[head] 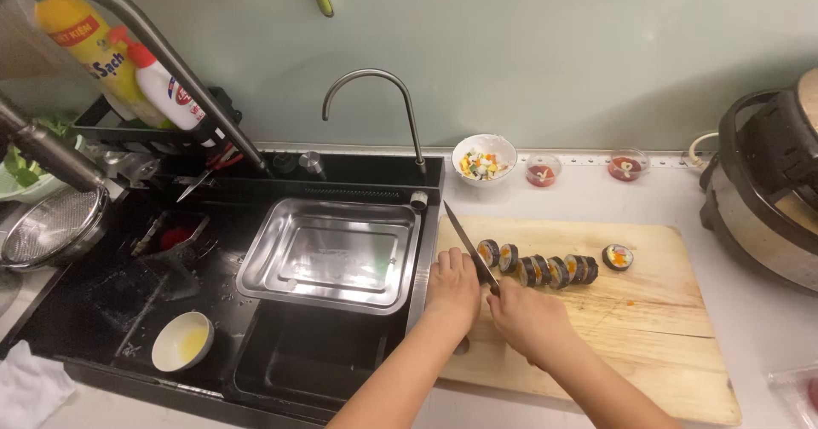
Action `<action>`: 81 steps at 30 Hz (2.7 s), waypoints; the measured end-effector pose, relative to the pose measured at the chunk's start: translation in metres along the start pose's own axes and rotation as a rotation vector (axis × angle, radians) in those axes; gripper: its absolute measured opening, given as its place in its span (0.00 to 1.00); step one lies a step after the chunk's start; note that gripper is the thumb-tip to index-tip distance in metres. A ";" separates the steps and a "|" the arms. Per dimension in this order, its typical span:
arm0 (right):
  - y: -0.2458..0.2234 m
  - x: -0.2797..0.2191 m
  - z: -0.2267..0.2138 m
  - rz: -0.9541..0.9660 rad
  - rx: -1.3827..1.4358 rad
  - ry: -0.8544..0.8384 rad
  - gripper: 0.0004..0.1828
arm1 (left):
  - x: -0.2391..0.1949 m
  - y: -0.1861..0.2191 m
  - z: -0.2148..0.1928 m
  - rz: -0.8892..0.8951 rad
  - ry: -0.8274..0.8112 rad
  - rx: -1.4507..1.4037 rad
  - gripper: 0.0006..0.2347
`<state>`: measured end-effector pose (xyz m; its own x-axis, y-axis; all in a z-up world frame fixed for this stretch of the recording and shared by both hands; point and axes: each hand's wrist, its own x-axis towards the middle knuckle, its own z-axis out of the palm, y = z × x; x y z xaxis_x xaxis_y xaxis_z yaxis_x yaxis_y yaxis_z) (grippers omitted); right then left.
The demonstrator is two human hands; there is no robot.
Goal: The person slices a gimbap roll on a wooden board using a knife and places the individual pieces into plastic takeout containers containing small sauce cups.
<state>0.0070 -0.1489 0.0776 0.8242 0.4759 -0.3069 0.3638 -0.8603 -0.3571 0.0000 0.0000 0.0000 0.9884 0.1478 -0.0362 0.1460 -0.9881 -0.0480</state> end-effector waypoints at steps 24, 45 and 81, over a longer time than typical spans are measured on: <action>0.043 -0.023 0.048 0.036 -0.098 0.000 0.19 | 0.001 0.001 0.009 -0.053 0.074 -0.130 0.24; 0.034 0.018 0.059 -0.076 -0.178 0.061 0.21 | 0.013 0.001 0.039 -0.051 0.118 -0.151 0.23; 0.010 -0.061 -0.016 0.074 0.113 -0.078 0.18 | -0.031 -0.021 -0.021 -0.032 0.016 -0.309 0.30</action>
<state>-0.0326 -0.1896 0.1066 0.8090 0.4288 -0.4020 0.2487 -0.8695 -0.4269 -0.0328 0.0150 0.0230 0.9832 0.1809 -0.0243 0.1810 -0.9493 0.2571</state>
